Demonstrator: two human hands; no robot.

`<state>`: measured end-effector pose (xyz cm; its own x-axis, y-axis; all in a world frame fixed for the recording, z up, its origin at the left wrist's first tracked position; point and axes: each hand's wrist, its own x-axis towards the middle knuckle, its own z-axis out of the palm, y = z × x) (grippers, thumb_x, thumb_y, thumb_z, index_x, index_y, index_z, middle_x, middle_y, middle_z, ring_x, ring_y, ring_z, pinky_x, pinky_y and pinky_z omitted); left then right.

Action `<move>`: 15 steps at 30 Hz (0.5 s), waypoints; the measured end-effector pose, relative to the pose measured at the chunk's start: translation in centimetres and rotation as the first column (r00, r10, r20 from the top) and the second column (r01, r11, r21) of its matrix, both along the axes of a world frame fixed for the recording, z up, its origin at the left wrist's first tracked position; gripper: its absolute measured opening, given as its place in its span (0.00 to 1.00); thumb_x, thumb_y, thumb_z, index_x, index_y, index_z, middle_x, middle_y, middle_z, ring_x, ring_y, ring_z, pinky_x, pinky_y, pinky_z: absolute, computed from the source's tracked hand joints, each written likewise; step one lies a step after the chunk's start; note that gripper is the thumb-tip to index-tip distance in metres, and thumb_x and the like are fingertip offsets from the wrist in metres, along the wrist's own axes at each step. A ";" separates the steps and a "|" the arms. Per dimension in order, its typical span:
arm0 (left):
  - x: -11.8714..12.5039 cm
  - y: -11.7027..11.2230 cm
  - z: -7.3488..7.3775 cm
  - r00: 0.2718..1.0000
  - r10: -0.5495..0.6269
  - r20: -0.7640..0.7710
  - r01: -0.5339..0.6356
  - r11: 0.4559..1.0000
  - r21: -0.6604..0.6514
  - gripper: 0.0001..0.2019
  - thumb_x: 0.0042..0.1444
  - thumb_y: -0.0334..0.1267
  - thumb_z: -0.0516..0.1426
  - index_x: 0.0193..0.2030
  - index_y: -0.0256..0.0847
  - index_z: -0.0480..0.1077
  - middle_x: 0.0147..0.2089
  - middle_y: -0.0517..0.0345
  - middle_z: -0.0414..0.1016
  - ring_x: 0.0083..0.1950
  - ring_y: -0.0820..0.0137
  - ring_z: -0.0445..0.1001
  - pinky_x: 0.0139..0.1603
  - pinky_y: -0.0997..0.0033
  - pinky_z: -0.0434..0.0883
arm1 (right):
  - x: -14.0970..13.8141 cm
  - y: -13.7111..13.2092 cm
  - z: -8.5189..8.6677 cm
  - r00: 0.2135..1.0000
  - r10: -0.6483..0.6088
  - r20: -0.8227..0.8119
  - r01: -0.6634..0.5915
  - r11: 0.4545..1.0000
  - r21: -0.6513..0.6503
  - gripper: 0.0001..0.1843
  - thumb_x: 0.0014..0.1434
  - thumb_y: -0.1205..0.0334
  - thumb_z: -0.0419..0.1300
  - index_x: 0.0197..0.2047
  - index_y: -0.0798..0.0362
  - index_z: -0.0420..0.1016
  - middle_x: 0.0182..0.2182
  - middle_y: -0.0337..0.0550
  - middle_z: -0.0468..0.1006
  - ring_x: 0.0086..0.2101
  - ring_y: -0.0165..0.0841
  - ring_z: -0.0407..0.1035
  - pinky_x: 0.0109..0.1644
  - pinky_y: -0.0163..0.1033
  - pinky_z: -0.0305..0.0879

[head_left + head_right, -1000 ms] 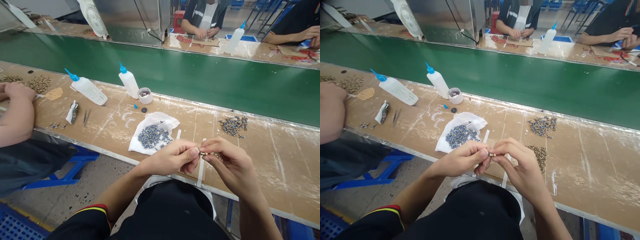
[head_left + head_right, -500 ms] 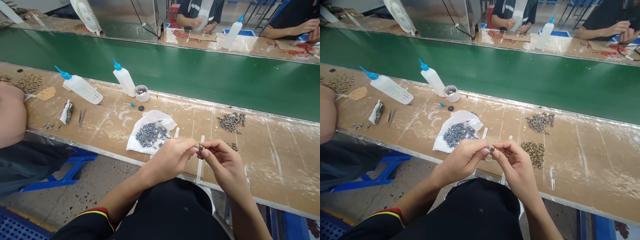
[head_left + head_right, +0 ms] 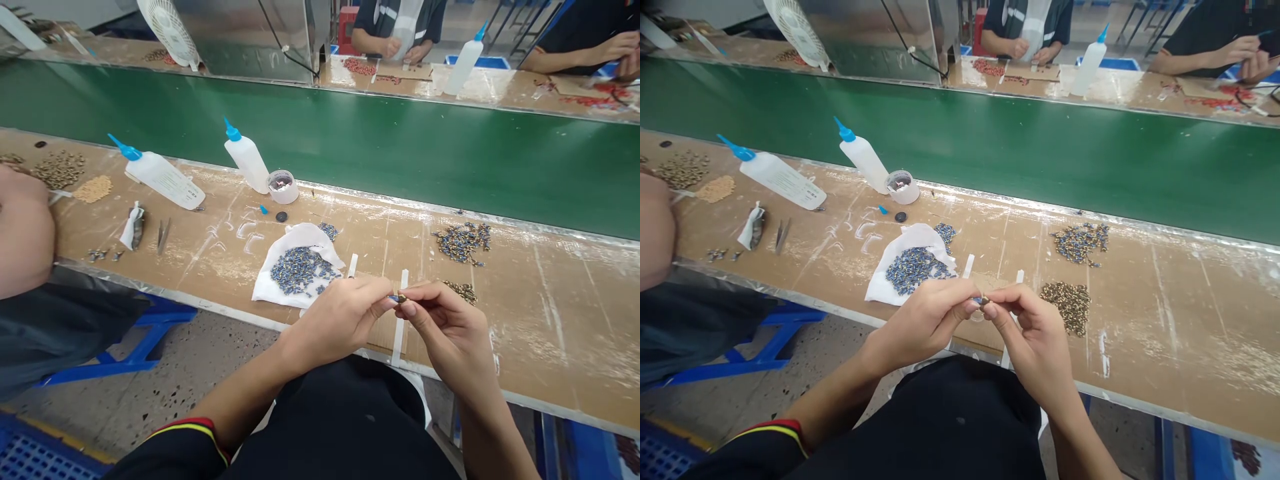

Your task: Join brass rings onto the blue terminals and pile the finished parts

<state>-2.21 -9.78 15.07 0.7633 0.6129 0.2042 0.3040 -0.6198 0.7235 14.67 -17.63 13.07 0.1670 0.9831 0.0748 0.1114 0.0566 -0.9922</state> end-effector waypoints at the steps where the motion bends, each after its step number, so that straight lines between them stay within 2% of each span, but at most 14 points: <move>1: 0.0 0.0 0.1 1.000 0.004 0.003 -0.004 1.000 -0.011 0.13 0.69 0.37 0.46 0.35 0.38 0.66 0.31 0.58 0.69 0.31 0.72 0.67 0.32 0.72 0.60 | -0.1 0.0 0.0 1.000 0.005 -0.012 -0.005 1.000 -0.008 0.04 0.61 0.62 0.63 0.41 0.48 0.77 0.34 0.40 0.80 0.34 0.32 0.75 0.39 0.36 0.73; 4: -0.3 0.2 0.2 0.997 0.071 0.001 -0.071 0.995 -0.064 0.11 0.68 0.38 0.48 0.35 0.38 0.66 0.30 0.60 0.69 0.31 0.73 0.67 0.32 0.73 0.61 | 0.7 0.4 -1.1 0.998 -0.047 -0.038 0.045 0.998 -0.041 0.06 0.61 0.59 0.63 0.41 0.50 0.76 0.33 0.41 0.80 0.34 0.32 0.76 0.39 0.37 0.74; 7: -1.2 0.8 -0.3 0.979 0.200 -0.043 -0.203 0.977 -0.068 0.12 0.66 0.37 0.50 0.30 0.39 0.63 0.28 0.62 0.65 0.29 0.73 0.63 0.31 0.73 0.59 | 3.7 1.8 -4.4 0.970 -0.241 0.033 0.243 0.968 -0.067 0.13 0.60 0.53 0.63 0.42 0.53 0.75 0.34 0.45 0.81 0.34 0.35 0.76 0.39 0.41 0.74; 9: -2.1 1.3 -1.2 0.964 0.257 -0.071 -0.261 0.964 -0.053 0.13 0.65 0.36 0.50 0.27 0.39 0.61 0.26 0.63 0.63 0.29 0.74 0.61 0.31 0.73 0.58 | 6.7 3.4 -7.4 0.907 -0.390 0.162 0.406 0.910 -0.080 0.18 0.58 0.47 0.63 0.40 0.55 0.75 0.33 0.47 0.81 0.33 0.36 0.76 0.38 0.41 0.73; 12: -3.4 1.7 -3.0 0.937 0.320 -0.139 -0.329 0.943 -0.046 0.15 0.66 0.38 0.49 0.26 0.39 0.58 0.26 0.63 0.61 0.29 0.74 0.61 0.32 0.73 0.59 | 11.3 6.6 -11.3 0.819 -0.523 0.235 0.547 0.836 -0.048 0.23 0.54 0.44 0.62 0.36 0.58 0.76 0.30 0.53 0.81 0.32 0.40 0.75 0.39 0.46 0.71; 15: -4.5 1.5 -4.5 0.911 0.375 -0.171 -0.383 0.924 -0.012 0.19 0.66 0.42 0.49 0.23 0.39 0.55 0.24 0.63 0.60 0.27 0.74 0.61 0.29 0.74 0.59 | 13.5 9.4 -12.4 0.762 -0.591 0.265 0.609 0.793 0.018 0.23 0.52 0.44 0.64 0.34 0.59 0.77 0.31 0.56 0.81 0.34 0.43 0.74 0.44 0.50 0.69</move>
